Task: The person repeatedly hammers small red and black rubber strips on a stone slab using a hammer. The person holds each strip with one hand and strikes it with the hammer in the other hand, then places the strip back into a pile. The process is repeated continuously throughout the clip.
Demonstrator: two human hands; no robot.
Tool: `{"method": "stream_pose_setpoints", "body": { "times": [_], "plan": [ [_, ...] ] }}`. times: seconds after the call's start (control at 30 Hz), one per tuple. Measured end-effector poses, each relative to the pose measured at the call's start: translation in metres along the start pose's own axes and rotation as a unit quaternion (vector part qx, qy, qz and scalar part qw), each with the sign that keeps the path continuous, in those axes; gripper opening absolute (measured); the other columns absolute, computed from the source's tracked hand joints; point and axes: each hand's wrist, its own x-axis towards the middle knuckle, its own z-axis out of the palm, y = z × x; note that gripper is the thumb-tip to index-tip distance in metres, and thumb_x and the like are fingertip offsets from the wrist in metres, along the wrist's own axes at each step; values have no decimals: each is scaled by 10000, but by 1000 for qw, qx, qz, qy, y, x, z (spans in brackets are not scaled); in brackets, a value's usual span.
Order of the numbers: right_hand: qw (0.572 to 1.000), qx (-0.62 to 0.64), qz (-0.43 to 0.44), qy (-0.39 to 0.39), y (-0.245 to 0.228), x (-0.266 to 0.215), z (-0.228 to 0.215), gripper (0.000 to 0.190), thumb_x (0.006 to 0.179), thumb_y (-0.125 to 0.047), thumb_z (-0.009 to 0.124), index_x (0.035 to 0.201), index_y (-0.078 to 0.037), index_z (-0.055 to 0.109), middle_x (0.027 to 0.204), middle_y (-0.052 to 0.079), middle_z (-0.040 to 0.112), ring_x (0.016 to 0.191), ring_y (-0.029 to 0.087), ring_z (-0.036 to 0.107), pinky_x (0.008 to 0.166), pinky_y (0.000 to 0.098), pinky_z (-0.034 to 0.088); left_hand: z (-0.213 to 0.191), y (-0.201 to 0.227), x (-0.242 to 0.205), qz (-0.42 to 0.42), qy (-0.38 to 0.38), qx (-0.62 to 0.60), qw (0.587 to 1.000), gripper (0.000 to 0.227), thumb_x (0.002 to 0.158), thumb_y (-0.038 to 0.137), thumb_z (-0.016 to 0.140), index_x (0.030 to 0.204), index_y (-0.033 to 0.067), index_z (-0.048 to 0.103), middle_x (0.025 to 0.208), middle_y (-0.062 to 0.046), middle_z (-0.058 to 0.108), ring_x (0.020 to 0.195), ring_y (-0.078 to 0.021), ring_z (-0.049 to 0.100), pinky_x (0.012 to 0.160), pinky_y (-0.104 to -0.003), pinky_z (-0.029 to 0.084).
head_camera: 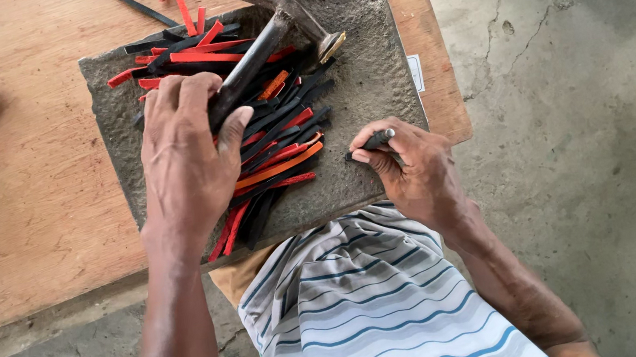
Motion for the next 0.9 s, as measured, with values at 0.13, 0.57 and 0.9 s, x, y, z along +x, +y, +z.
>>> {"method": "stream_pose_setpoints", "body": {
  "times": [0.13, 0.57, 0.9],
  "plan": [
    [1000, 12, -7, -16, -2, 3, -2, 126, 963, -35, 740, 1058, -54, 660, 964, 65, 738, 881, 162, 747, 721, 292, 587, 17, -8, 13, 14, -23, 109, 994, 365, 861, 191, 822, 1111, -11, 649, 1032, -176, 618, 993, -351, 592, 877, -471, 492],
    [999, 2, -35, -10, 2, 2, 3, 139, 945, -6, 737, 1061, -41, 669, 972, 75, 727, 887, 203, 745, 736, 317, 569, 3, -18, 53, -40, -193, 44, 979, 197, 1046, 148, 572, 1116, -35, 549, 974, -204, 605, 775, -338, 627, 684, -502, 516],
    [999, 18, -29, 11, 12, -2, 12, 111, 947, -51, 741, 1042, -48, 683, 968, 62, 733, 876, 181, 731, 728, 308, 566, -53, -8, 28, 111, -82, -27, 990, 286, 1039, 135, 630, 1273, -25, 596, 806, -98, 626, 639, -232, 591, 599, -449, 453]
  ]
}}
